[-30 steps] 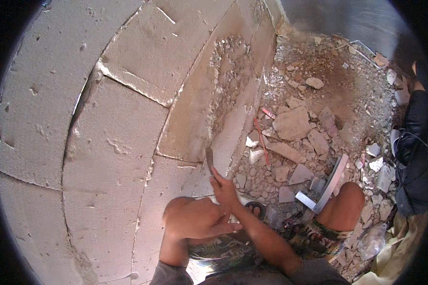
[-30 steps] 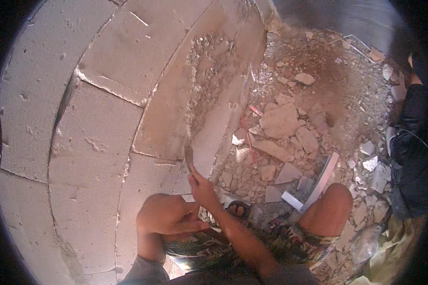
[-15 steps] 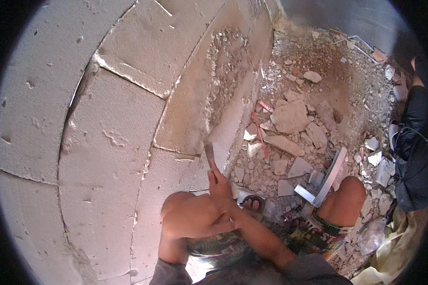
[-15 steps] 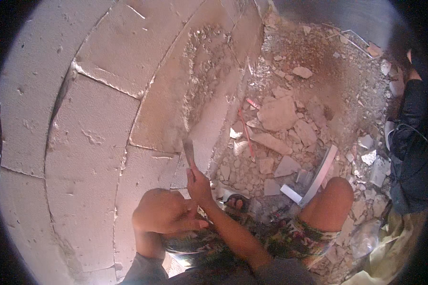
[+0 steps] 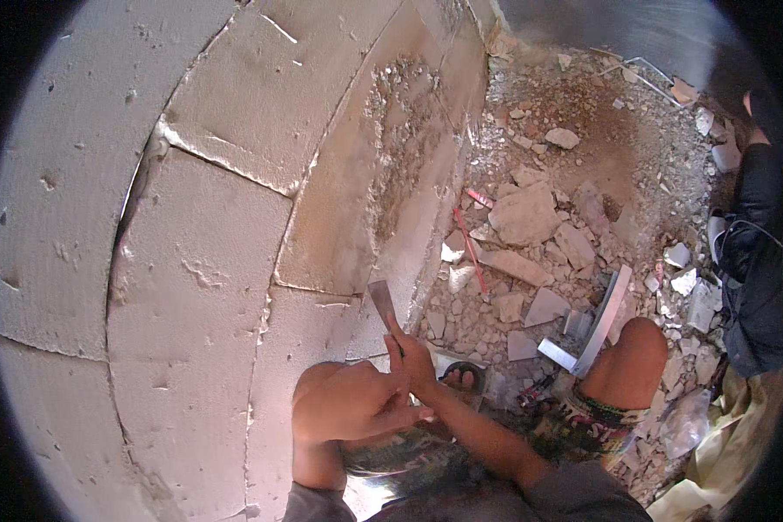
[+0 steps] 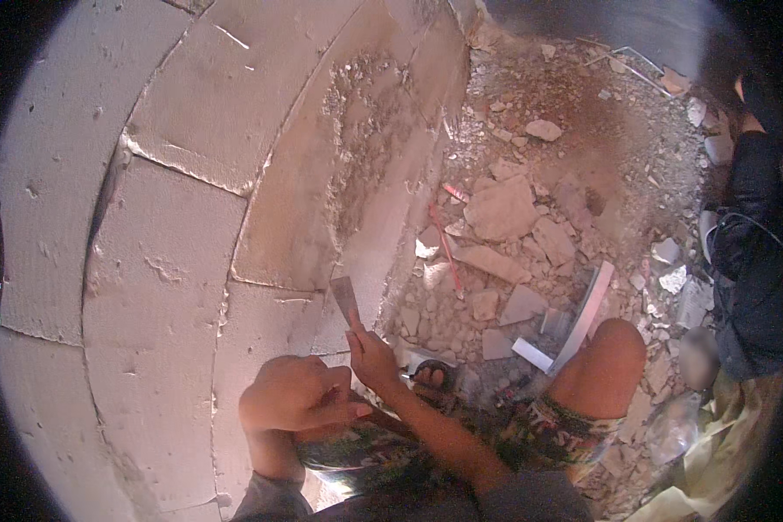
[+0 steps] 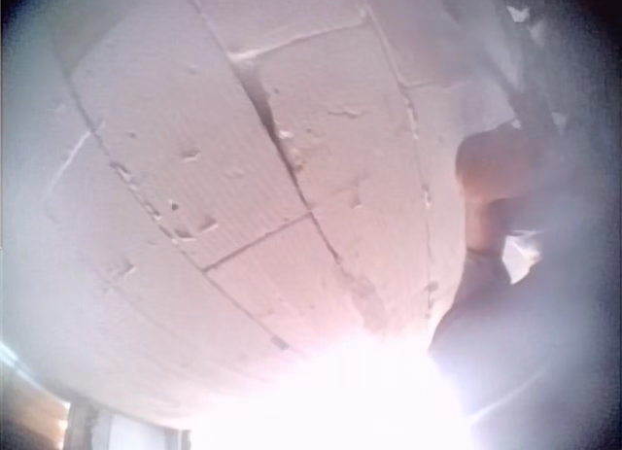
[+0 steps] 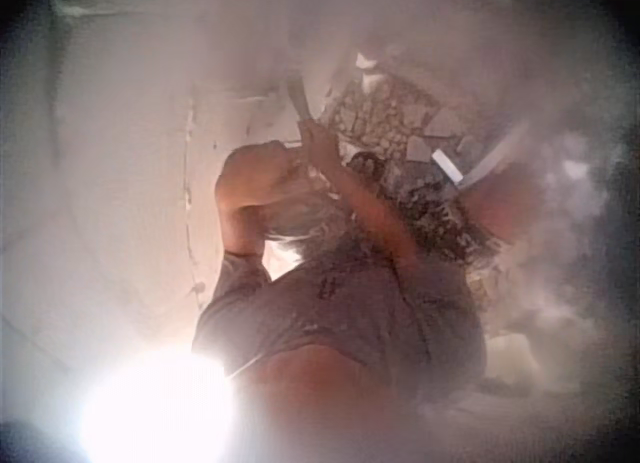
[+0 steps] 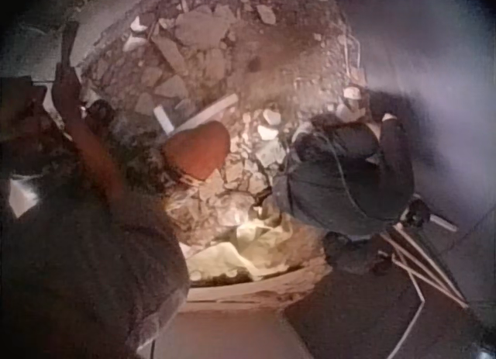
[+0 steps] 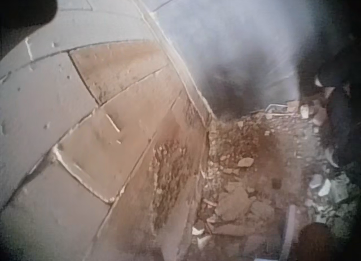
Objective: The person scrapes a brick wall with a metal scraper while sitting on a floor covered in debris.
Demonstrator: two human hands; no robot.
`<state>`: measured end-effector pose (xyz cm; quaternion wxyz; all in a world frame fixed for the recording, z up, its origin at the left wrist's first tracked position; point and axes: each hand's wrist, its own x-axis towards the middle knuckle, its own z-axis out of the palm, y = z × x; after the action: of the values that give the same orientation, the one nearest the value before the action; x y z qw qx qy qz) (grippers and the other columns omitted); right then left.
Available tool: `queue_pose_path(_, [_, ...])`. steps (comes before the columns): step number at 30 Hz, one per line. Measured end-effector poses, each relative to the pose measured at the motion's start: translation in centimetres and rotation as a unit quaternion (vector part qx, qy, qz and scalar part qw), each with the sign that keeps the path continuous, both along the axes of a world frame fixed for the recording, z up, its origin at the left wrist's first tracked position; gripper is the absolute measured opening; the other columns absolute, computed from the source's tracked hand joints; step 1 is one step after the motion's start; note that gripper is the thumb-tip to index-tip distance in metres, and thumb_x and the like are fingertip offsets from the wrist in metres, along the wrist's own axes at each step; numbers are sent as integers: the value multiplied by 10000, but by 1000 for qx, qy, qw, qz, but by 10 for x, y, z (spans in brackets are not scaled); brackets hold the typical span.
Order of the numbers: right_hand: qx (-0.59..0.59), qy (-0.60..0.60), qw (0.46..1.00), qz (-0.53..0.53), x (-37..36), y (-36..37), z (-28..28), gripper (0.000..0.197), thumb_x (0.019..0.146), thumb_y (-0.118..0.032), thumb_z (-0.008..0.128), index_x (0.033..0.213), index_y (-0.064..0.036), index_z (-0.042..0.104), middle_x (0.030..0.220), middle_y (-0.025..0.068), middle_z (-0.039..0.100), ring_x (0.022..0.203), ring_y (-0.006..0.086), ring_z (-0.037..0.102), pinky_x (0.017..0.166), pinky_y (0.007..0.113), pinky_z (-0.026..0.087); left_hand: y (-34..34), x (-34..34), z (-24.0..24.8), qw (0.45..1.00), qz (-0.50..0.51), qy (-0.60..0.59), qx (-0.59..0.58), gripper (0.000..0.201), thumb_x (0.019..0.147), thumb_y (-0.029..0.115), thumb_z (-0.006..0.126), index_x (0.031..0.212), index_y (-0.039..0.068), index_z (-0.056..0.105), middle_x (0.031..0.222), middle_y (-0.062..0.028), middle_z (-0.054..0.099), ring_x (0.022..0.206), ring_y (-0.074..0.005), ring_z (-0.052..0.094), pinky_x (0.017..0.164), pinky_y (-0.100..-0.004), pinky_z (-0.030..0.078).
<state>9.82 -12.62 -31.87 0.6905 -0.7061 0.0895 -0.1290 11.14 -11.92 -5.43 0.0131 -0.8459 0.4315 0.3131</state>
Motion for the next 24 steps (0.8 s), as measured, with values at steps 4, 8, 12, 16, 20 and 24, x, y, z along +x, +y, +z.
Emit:
queue_pose_path(4, [5, 63, 998, -4, 35, -14, -3, 492, 987, -247, 506, 1466, -197, 407, 836, 278, 623, 792, 424, 641, 720, 476, 489, -6, 1, -7, 1000, 20, 23, -1, 521, 875, 599, 568, 683, 116, 603, 550, -99, 591, 540, -307, 630, 482, -436, 462])
queue_pose_path(8, [-16, 3, 999, -44, 22, -15, 5, 480, 977, -213, 546, 1445, -167, 447, 810, 263, 621, 700, 355, 633, 682, 395, 496, -1, 0, 0, 1000, 12, 8, 25, 518, 871, 621, 551, 684, 142, 609, 552, -90, 593, 548, -301, 639, 484, -432, 473])
queue_pose_path(12, [20, -1, 1000, -18, 16, -9, 8, 483, 975, -221, 552, 1444, -172, 447, 750, 253, 595, 639, 333, 608, 646, 394, 489, 1, 0, -3, 999, 33, -11, 10, 519, 876, 615, 550, 676, 138, 594, 551, -83, 591, 546, -298, 637, 480, -429, 469])
queue_pose_path(16, [33, 22, 998, -39, 38, -23, 10, 461, 980, -232, 545, 1431, -184, 467, 722, 255, 588, 615, 295, 606, 636, 388, 489, -7, -2, -4, 999, 24, 18, -13, 521, 877, 612, 549, 681, 132, 595, 550, -82, 590, 549, -295, 635, 487, -428, 469])
queue_pose_path(20, [55, 90, 993, 56, 13, -40, 44, 491, 979, -255, 512, 1457, -202, 413, 827, 287, 634, 801, 468, 627, 715, 496, 491, -2, -2, 1, 999, 41, 14, 11, 513, 879, 594, 563, 680, 123, 596, 550, -82, 591, 557, -298, 634, 493, -429, 466])
queue_pose_path(24, [25, 72, 997, 23, 37, -36, 21, 464, 981, -260, 534, 1437, -231, 454, 669, 250, 554, 598, 352, 591, 622, 405, 479, -7, -4, -5, 999, 42, -11, 16, 502, 872, 574, 594, 670, 115, 594, 553, -86, 593, 554, -303, 630, 498, -430, 462])
